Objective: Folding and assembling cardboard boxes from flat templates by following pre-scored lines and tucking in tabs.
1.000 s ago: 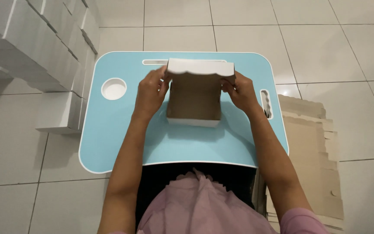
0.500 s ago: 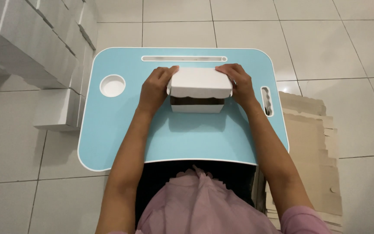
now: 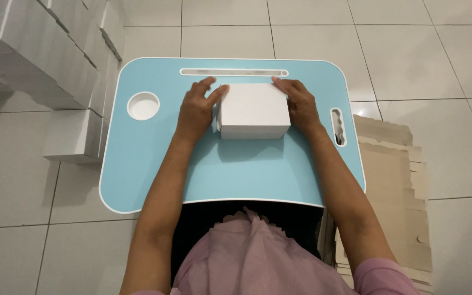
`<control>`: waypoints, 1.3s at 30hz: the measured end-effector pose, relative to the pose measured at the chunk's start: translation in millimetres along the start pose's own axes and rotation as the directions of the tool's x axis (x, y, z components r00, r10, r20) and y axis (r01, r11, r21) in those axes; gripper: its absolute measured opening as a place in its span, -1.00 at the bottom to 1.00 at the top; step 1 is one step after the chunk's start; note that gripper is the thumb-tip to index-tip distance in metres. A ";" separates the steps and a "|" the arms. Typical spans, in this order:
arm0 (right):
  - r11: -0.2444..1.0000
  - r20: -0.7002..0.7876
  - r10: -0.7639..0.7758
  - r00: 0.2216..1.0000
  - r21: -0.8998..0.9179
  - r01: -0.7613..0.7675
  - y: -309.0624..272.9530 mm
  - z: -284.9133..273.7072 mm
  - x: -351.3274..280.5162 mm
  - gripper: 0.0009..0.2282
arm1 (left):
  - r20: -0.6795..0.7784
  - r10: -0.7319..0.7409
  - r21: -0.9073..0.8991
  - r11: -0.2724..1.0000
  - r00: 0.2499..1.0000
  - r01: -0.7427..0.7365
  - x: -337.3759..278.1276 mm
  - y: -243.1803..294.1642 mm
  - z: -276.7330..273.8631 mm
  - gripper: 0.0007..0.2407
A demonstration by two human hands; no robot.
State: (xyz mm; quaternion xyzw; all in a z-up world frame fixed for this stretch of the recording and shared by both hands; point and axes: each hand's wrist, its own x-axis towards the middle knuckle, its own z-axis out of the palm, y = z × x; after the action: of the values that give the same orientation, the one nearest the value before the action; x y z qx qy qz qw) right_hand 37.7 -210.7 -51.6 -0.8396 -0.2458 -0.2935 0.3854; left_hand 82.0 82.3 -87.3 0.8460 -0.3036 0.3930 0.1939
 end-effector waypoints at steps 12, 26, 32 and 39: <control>0.979 0.076 0.185 0.980 0.073 -0.190 -39.6 -17.8 3.0 -0.38 | 0.287 -0.124 -0.623 0.729 0.950 0.284 20.9 46.4 -25.4 -0.50; 0.950 0.295 0.312 0.903 -0.127 -0.287 -15.0 11.3 -9.5 -0.29 | 0.335 -0.102 -0.611 0.733 0.936 0.299 -5.5 36.8 28.4 -0.39; 0.927 0.250 0.298 0.921 0.154 -0.341 -21.6 16.2 -8.6 -0.44 | 0.372 -0.258 -0.805 0.389 0.891 0.449 -11.2 36.7 42.6 -0.30; 0.781 0.130 0.325 0.937 0.522 -0.344 -46.3 31.2 -2.6 -0.40 | 0.561 -0.440 -0.780 0.002 0.701 0.626 -11.9 39.9 42.8 -0.17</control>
State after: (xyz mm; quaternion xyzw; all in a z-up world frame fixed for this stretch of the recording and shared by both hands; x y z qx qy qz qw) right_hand 15.7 -159.6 -46.7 -0.7326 -0.1715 -0.1261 0.6465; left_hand 72.8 32.8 -119.4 0.6252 -0.1424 -0.0439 0.7661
